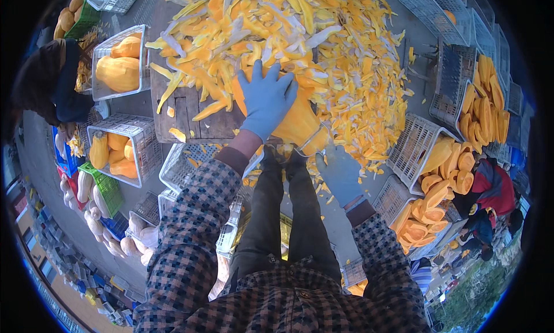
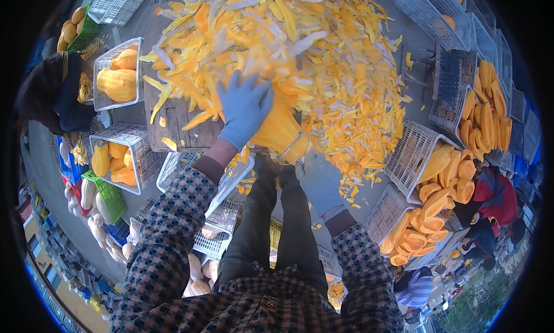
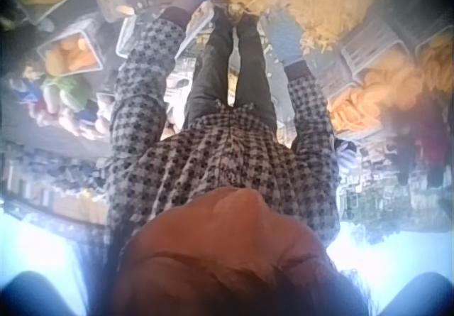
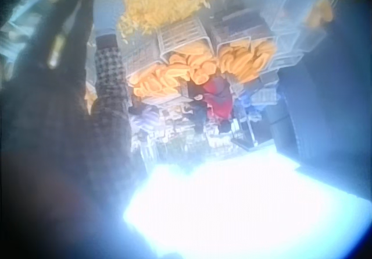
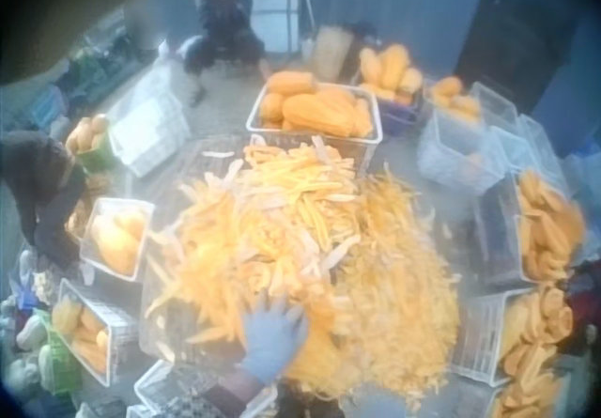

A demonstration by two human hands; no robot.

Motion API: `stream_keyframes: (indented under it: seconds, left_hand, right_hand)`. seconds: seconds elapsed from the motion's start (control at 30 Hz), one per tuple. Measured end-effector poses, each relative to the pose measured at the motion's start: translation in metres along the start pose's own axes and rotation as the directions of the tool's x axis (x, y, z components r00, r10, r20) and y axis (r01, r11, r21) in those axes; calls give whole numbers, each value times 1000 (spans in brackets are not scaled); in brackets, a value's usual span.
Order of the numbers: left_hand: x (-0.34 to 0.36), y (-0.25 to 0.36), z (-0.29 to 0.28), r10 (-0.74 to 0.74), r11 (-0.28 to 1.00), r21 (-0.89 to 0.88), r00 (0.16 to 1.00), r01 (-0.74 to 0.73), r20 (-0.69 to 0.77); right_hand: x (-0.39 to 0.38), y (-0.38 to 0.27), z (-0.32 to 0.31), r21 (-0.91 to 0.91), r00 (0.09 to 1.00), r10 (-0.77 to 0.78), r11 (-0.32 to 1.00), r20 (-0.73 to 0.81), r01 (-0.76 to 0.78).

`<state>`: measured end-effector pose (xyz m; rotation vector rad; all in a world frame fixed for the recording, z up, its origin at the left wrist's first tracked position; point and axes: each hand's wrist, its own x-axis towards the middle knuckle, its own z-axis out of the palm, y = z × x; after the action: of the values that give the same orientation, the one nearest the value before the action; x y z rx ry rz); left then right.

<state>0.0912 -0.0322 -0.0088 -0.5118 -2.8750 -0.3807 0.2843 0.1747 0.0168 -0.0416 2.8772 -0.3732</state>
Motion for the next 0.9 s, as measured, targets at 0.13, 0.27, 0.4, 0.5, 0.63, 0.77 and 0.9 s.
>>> stream_keyframes:
  seconds: [0.13,0.27,0.4,0.5,0.63,0.77,0.9]
  left_hand:
    - [-4,-5,5,-37,997,-72,997,42,67]
    - [-2,-12,5,-52,996,-66,998,54,32]
    - [4,-17,5,-59,992,-112,997,65,57]
    - [2,-12,5,-25,998,-50,999,26,23]
    - [-3,-4,0,-39,996,-83,996,46,79]
    - [2,-9,-7,-67,995,-74,995,73,79]
    - [4,-15,-2,-149,980,-114,979,165,142]
  right_hand:
    - [11,-8,19,-15,989,28,1000,143,-26]
    - [-49,35,-7,-151,859,359,933,365,-326]
    - [-65,35,-6,20,931,283,955,232,-295]
    - [-39,19,35,43,994,101,994,49,-103]
    - [-43,43,87,24,997,52,998,-64,-51]
    - [-93,94,76,-85,990,138,987,42,-134]
    - [-93,96,38,96,870,446,876,209,-472]
